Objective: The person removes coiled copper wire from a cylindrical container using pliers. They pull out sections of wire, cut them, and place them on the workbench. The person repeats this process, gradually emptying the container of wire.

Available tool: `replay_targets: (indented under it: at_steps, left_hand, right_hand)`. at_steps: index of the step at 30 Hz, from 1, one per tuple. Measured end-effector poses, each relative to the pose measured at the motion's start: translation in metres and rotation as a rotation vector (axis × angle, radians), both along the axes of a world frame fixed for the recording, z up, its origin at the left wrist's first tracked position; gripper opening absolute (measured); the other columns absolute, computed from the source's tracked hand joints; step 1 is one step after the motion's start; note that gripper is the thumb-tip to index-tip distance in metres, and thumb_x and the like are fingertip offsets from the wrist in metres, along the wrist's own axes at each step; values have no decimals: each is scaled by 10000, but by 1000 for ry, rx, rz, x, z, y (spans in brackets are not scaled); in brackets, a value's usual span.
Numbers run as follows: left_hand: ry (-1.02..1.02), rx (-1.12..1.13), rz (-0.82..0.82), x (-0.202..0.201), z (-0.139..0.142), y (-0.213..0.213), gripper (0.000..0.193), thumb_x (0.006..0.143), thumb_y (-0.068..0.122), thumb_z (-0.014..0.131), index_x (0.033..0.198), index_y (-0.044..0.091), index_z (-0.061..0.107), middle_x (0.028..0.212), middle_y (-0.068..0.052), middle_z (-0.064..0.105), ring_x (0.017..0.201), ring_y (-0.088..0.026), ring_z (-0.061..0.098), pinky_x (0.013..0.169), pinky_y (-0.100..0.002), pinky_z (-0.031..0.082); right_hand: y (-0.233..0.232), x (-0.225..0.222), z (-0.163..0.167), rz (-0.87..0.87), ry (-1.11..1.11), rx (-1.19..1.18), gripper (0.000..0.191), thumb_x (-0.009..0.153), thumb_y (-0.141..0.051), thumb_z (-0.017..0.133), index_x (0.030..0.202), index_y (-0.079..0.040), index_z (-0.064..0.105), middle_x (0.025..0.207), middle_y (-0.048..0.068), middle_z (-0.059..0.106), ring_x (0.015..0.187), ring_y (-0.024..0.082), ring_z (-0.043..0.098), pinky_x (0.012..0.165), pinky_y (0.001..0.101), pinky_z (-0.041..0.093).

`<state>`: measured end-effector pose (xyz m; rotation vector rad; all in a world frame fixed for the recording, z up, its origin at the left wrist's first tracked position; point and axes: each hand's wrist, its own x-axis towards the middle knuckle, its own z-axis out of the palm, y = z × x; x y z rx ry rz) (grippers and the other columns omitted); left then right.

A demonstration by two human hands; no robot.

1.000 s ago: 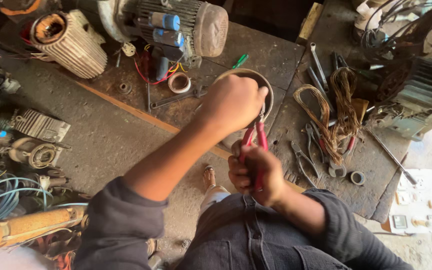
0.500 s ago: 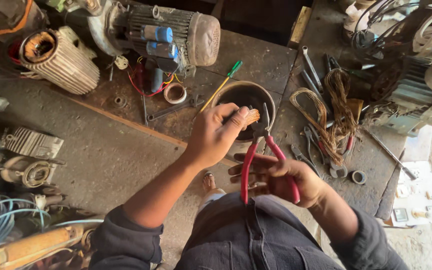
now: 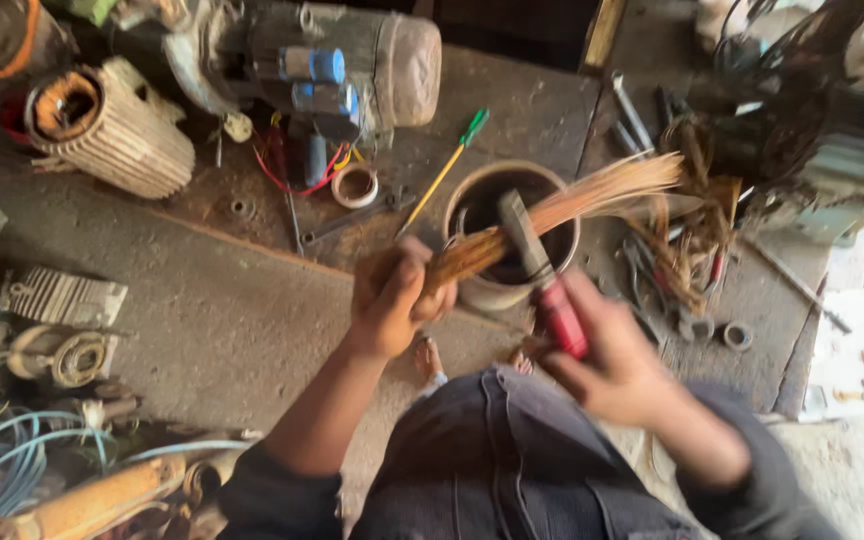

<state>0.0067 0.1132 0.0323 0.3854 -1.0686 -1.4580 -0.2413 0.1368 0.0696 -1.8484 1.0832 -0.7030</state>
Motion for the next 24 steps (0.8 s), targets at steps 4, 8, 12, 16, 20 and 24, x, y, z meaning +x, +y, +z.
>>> replay_targets:
  at_steps: [4,8,12,16,20,24]
  left_hand:
    - [98,17,-27,-11,4,-8,317,1136,314,530,933,71,525,604,18,387,505,-88,347,511,-296,337]
    - [112,219,65,-23,16,-28,321,1112,315,543,905,70,541,572,50,364,448,-61,311,465,-293,324]
    - [245,415,-19,-44,29,-71,207,1026,262,591,916,95,535,601,59,399,470,-74,346,452,-284,313]
    - [-43,373,-58,-98,33,-115,339,931,274,758,947,75,483,695,31,488,551,-107,460,497,-323,430]
    - [-1004,51,-282,-93,32,-133,529,854,517,705,1105,67,584,794,-15,735,800,-172,740,748,-365,589]
    - [-1533,-549,242,-71,44,-134,760,886,673,660,1268,25,550,1155,-214,643,1128,-374,593,982,-569,406]
  right_hand:
    - [-23,-21,42,-2,313,-402,220,864,-184,654,1032,-94,543,813,62,566,717,178,540,685,390,478]
    - [-23,-52,43,-62,562,-320,208,923,-288,612,993,-93,599,790,88,577,705,215,569,650,395,480]
    - [-7,-69,10,-105,421,229,273,956,-345,569,1100,-125,644,842,52,672,720,213,673,648,372,591]
    - [14,-63,2,-81,387,-104,497,938,-253,606,1374,-26,537,1207,199,651,996,335,706,839,421,583]
    - [29,-35,16,-243,552,-248,662,893,-199,640,1494,-6,440,1373,266,558,985,396,692,817,450,576]
    - [36,-14,31,-286,561,-289,603,930,-179,621,1473,26,457,1387,280,527,1054,419,669,857,466,561]
